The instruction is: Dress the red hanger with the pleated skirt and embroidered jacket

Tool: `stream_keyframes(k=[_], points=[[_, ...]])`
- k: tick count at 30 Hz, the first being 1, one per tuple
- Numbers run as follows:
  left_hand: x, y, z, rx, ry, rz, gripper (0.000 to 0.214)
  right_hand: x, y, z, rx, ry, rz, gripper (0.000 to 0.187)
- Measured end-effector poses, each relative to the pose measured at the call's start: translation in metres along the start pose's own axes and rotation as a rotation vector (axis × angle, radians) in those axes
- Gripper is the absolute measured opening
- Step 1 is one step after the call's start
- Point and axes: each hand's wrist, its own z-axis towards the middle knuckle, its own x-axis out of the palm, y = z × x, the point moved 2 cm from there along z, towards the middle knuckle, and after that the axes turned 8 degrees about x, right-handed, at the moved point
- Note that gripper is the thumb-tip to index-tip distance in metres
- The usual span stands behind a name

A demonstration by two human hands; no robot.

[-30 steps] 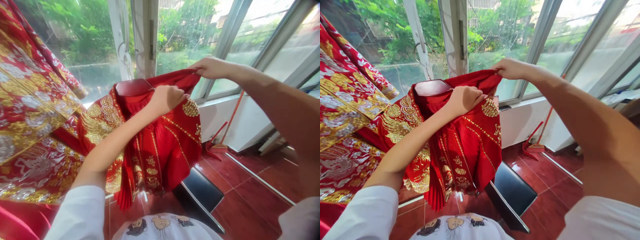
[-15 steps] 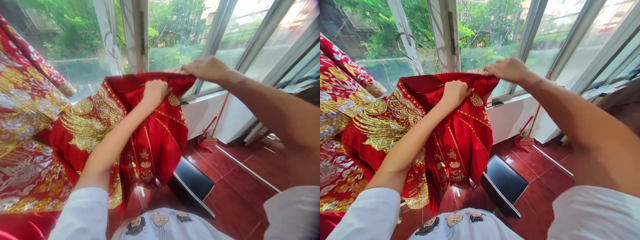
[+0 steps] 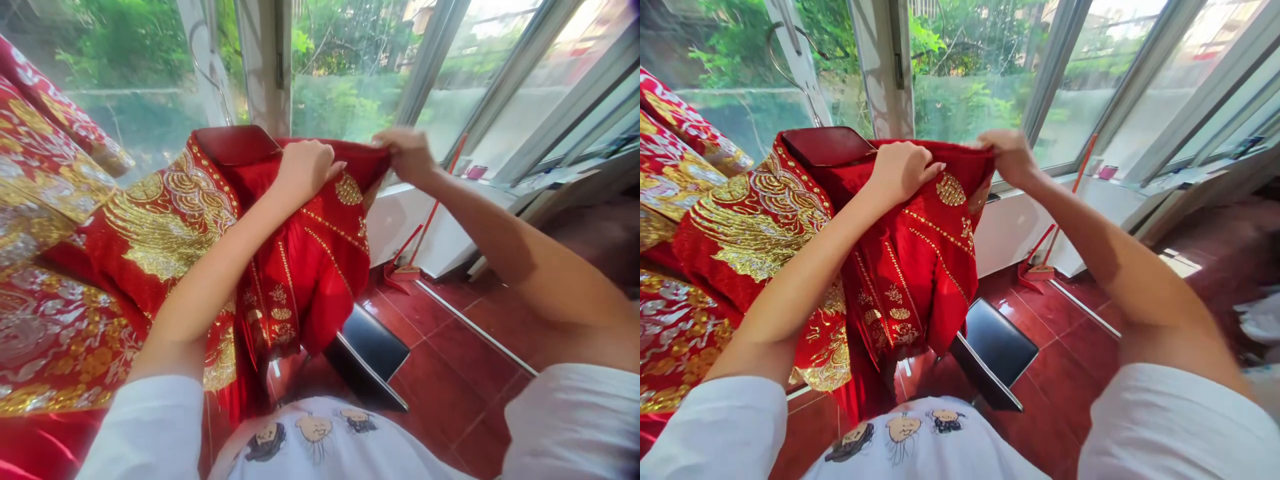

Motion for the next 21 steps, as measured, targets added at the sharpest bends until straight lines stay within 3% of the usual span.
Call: stream_keyframes(k=[2, 3, 4, 7, 8, 10, 12, 16, 17, 20, 21], points=[[0.002, 0.000, 0.001, -0.003, -0.031, 0.012, 0.041, -0.015, 0.000, 0.002, -0.067, -0.189, -0.143, 0.031], [0.003, 0.000, 0.002, -0.009, -0.037, 0.023, 0.040, -0.021, 0.000, 0.002, -0.099, -0.215, -0.238, 0.034], [0.003, 0.000, 0.002, -0.018, -0.036, 0.034, 0.040, -0.024, -0.001, 0.002, -0.137, -0.165, -0.321, 0.034], [0.004, -0.002, 0.001, -0.039, -0.014, 0.056, 0.039, -0.029, -0.006, 0.001, -0.234, 0.191, -0.493, 0.030], [0.003, -0.003, 0.001, -0.041, -0.011, 0.060, 0.040, -0.033, -0.008, 0.001, -0.250, 0.233, -0.532, 0.029], [0.001, -0.005, -0.001, -0.032, -0.019, 0.067, 0.041, -0.043, -0.007, 0.005, -0.228, 0.103, -0.575, 0.034], [0.000, -0.006, -0.003, -0.022, -0.031, 0.076, 0.042, -0.051, -0.004, 0.009, -0.187, -0.051, -0.515, 0.032], [0.004, -0.007, -0.003, -0.023, -0.030, 0.089, 0.041, -0.040, 0.000, 0.003, -0.229, 0.161, -0.306, 0.021], [0.006, -0.007, -0.004, -0.027, -0.037, 0.087, 0.040, -0.034, 0.000, 0.000, -0.232, 0.153, -0.267, 0.023], [0.011, -0.006, -0.005, -0.017, -0.086, 0.093, 0.039, -0.015, -0.002, -0.011, -0.077, -0.090, -0.047, 0.033], [0.012, -0.006, -0.006, -0.002, -0.098, 0.101, 0.039, -0.008, -0.003, -0.013, -0.014, -0.118, 0.032, 0.032]])
